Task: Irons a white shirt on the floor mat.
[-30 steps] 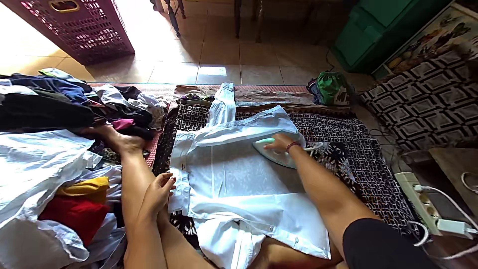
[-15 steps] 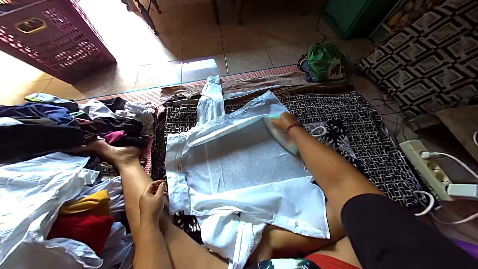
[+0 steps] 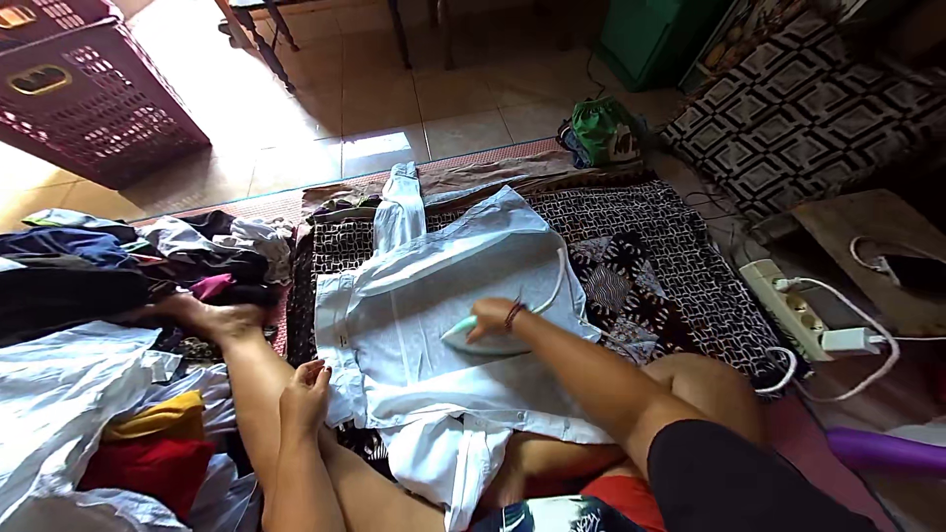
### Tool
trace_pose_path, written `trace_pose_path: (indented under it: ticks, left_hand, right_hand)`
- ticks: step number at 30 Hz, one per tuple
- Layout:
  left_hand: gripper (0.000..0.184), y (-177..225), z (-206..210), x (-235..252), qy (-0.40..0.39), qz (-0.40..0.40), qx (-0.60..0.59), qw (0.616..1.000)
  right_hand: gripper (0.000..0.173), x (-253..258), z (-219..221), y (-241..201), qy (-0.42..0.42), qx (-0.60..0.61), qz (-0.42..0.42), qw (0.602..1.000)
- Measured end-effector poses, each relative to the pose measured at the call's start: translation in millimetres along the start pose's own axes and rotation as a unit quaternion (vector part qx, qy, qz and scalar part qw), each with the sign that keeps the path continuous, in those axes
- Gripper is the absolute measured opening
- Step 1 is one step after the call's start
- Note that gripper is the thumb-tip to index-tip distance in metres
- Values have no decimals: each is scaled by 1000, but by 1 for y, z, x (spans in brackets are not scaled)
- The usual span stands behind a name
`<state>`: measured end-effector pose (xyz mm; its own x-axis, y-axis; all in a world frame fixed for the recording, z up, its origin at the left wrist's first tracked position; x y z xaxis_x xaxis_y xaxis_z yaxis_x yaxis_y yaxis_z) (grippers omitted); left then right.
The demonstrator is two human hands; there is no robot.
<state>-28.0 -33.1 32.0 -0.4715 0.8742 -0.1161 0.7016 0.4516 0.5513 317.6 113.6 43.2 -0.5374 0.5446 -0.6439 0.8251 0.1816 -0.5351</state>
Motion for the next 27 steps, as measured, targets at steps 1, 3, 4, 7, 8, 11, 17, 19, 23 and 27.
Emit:
trace_pose_path:
  ticks: [1,3,4,7,8,11,17,19,23,27]
  left_hand:
    - [28,1,2,2,9,-2,8,1000]
    - [27,4,5,2,20,-7,25,999]
    - [27,5,6,1,23,-8,33,999]
    - [28,5,7,1,23,-1,58,998]
    - [28,3,8,1,23,0,64,998]
    - [29,1,12,2,18,-4,77,997]
    - [34,6,13,4,1,-37,108,993]
    - [36,8,12,4,1,-44,108,993]
    - [43,10,9,-1,-6,-58,90,994]
    - [60,13,4,-9,-80,-76,99,989]
  right_hand:
    - [54,-4,15,-17,-5,-17,-10,1000]
    - [52,-14,31,-35,1,-41,-11,999]
    - [51,-19,32,-35,10,-45,-8,999]
    - [51,-30,12,-10,52,-30,28,998]
    - [52,-35,1,4,67,-22,49,996]
    - [53,-52,-40,64,127,21,111,985]
    - [53,-97,-98,210,260,79,197,942]
    - [55,-113,-108,244,271,67,228,933]
    - [62,-141,-109,233,331,-18,250,910]
    - [58,-160,-48,150,285,-59,102,951]
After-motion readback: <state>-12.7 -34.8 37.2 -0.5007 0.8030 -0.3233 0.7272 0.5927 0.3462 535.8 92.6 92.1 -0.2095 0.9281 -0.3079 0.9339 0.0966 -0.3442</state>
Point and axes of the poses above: each hand's wrist, its own x-axis towards the middle knuckle, its own z-axis out of the palm, y = z × x, the point moved 2 cm from there along x, towards the middle knuckle, and after that the axes turned 9 degrees about x, right-handed, at the moved point
